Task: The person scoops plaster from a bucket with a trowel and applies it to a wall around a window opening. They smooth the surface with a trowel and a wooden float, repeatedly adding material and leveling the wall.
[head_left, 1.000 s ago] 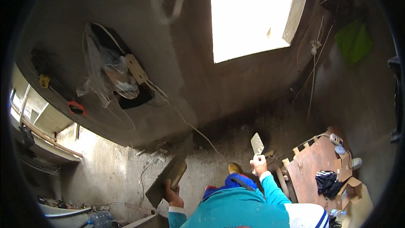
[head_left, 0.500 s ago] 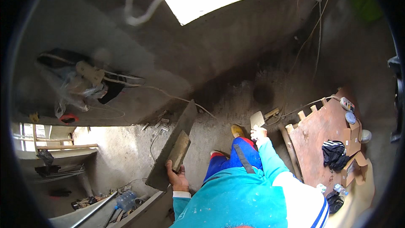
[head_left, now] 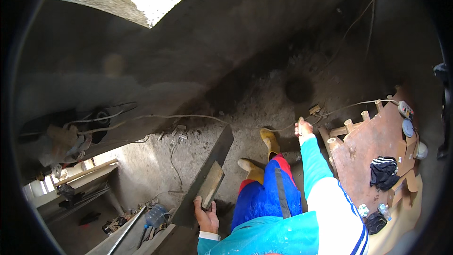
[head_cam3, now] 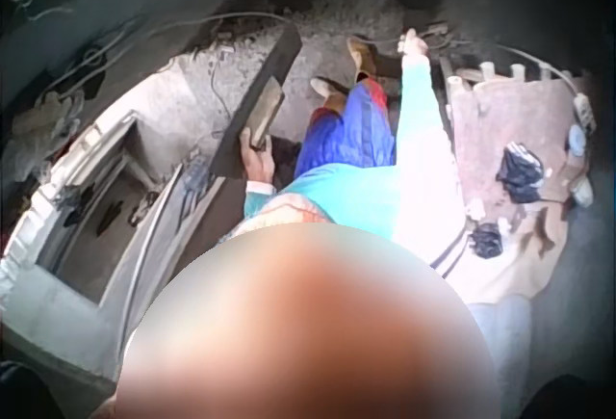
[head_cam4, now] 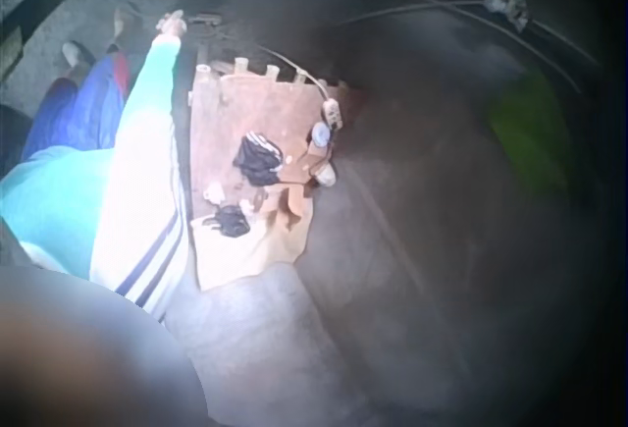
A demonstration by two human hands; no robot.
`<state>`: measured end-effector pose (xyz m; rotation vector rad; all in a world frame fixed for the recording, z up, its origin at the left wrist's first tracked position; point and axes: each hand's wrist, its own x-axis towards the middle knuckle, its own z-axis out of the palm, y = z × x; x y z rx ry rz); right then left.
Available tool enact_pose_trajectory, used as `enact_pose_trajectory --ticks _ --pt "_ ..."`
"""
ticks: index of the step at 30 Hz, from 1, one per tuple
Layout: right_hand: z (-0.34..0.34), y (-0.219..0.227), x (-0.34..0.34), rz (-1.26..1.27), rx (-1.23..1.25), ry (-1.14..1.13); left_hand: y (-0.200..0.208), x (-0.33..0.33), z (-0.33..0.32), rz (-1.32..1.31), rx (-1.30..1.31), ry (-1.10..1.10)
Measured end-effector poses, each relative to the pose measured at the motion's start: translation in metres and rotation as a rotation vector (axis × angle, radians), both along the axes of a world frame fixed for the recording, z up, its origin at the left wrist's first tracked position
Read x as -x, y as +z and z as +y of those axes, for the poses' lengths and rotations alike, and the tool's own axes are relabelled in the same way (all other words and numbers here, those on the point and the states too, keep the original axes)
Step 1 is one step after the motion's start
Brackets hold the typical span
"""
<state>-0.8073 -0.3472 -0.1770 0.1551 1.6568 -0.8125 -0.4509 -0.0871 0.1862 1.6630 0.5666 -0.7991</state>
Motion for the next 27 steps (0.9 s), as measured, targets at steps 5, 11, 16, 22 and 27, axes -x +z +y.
enact_pose_trajectory --ticks 5,11,16,22,27 --pt "-0.027 -0.037 0.015 -0.129 0.068 -0.069 -0.017 -0.007 -0.001 0.021 -0.095 -0.055" --pt "-0.034 0.063 -0.005 -0.088 0.332 -0.18 -0.021 -0.01 -0.002 0.043 -0.127 -0.028" --pt "-0.067 0.301 -0.054 0.141 0.655 0.246 0.0 -0.008 0.0 0.039 -0.103 0.056" --pt "-0.179 0.504 -0.111 0.16 1.046 0.62 0.008 -0.009 0.028 0.073 0.098 0.11" --pt "-0.264 0.527 -0.163 0.362 0.96 0.783 0.009 -0.009 0.058 0.044 0.171 0.17"
